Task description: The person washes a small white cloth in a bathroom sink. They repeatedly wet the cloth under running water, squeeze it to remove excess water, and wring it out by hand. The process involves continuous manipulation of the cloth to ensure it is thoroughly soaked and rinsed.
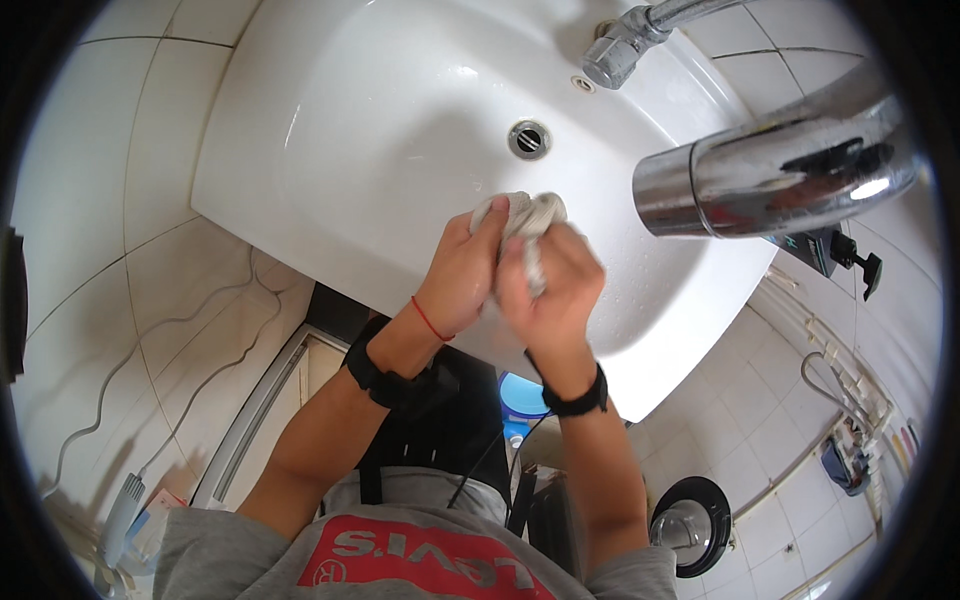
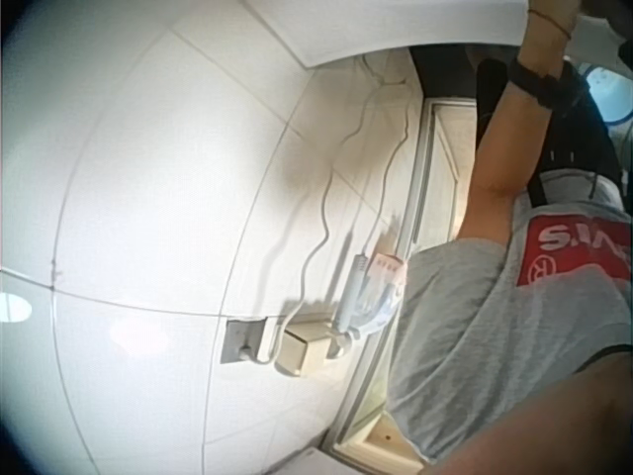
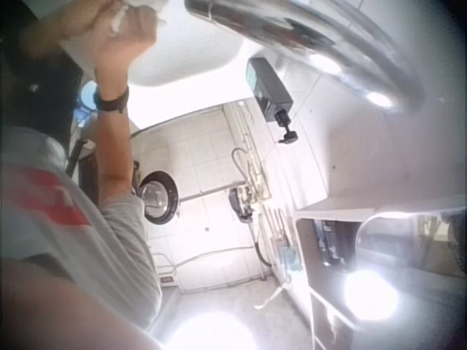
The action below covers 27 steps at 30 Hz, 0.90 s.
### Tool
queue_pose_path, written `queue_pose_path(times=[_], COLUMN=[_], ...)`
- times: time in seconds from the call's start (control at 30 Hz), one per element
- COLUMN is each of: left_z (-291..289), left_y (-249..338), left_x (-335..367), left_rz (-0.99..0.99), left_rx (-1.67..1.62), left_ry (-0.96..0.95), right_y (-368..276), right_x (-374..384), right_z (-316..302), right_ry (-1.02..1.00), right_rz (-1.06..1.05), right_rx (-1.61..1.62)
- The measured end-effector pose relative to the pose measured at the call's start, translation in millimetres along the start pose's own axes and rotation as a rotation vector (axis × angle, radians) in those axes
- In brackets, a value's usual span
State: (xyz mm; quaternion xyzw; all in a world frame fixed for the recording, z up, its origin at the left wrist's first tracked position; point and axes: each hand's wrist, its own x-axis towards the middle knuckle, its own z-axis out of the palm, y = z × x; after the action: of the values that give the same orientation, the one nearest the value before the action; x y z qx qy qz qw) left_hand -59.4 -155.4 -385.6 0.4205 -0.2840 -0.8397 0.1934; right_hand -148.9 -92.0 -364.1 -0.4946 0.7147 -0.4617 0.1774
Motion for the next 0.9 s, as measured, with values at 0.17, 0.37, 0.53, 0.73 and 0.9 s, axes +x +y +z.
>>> queue_pose_path(times=[0.17,0.37,0.53,0.73,0.9], left_z=[-1.7,1.2,-5.2,-8.4,-9.5], left_y=[4.2,2.9,9.1,0.3,5.9], left_x=[2.3,-1.9,2.9,0.5,7.4], left_rz=[-0.023,-0.173,-0.147,-0.119,0.182], left_rx=[0.085,0.058,0.091,0.237,0.506], left_ry=[0.005,0.030,-0.050,-0.014,-0.026], right_y=[-0.1,13.0,3.9,14.2,9.6], right_x=[4.2,8.0,1.4,9.2,6.0], right_z=[5.5,-6.0,1.1,-10.7,-5.4], right_ry=[0.104,0.022,0.078,-0.059,-0.005], right_rz=[0.324,0.367,0.245,0.290,0.235], right_rx=[-0.016,-0.105,0.131,0.006,0.182])
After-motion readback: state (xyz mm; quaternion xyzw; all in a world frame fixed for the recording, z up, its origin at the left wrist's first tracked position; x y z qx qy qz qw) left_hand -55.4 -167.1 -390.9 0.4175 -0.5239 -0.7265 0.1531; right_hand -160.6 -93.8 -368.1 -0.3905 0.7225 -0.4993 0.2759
